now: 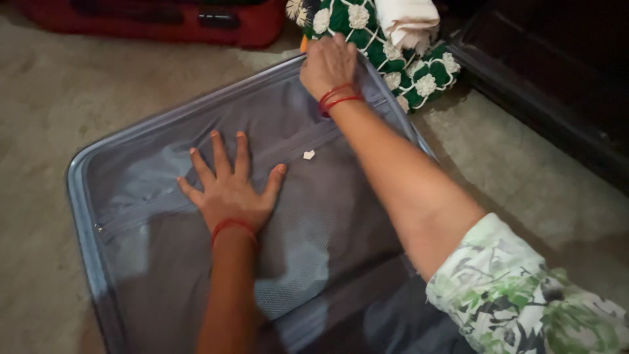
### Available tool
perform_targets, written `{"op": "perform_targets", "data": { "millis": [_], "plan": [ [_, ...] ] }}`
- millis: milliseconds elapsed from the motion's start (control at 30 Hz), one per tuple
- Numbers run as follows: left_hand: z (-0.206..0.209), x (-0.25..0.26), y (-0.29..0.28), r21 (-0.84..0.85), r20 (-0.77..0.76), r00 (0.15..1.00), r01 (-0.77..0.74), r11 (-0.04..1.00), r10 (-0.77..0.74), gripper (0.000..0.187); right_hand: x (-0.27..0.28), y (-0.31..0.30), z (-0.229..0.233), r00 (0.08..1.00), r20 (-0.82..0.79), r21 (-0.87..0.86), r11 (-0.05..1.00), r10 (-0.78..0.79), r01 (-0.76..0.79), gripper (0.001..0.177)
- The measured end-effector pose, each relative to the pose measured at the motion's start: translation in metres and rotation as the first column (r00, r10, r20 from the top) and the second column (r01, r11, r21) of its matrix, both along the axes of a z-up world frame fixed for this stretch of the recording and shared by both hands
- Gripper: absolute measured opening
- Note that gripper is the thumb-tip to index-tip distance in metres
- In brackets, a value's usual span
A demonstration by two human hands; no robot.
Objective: The person folds and places various patterned garments into an open suitcase. They arrange the clothes neatly, close the mesh cover, and continue adding more folded items.
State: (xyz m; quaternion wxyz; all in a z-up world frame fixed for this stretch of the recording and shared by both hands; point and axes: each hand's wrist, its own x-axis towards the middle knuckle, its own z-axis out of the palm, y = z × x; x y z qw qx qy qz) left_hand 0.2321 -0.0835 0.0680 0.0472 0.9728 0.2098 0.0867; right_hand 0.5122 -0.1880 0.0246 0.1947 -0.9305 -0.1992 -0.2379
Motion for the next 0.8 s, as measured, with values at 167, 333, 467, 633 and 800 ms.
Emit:
{"op": "perform_targets", "data": {
  "millis": [167,333,467,633,800],
  "plan": [
    [-0.002,0.002,0.001,0.002,-0.011,1.0,-0.005,1.0,0.005,0.091,0.023,-0.049,-0.002,0.998,0.05,-0.141,0.989,-0.027,0.034,0.02],
    [-0.004,0.002,0.003,0.013,-0.017,1.0,-0.006,1.0,0.006,0.092,0.042,-0.069,0.0,0.951,-0.225,-0.004,0.977,-0.21,0.215,0.022],
    [-0.008,0.002,0.003,0.04,0.015,1.0,0.011,0.999,-0.012,0.092,0.044,-0.071,0.001,0.963,-0.204,-0.016,0.984,-0.177,0.178,0.028],
    [-0.007,0.005,0.005,0.02,-0.039,0.999,-0.023,1.0,0.024,0.092,0.032,-0.057,0.008,1.0,-0.011,-0.266,0.964,-0.011,0.008,0.018],
    [-0.009,0.004,0.004,0.031,-0.034,0.999,-0.022,0.999,0.023,0.092,0.029,-0.066,0.022,0.996,-0.066,-0.138,0.989,0.054,-0.062,0.017]
  ]
}}
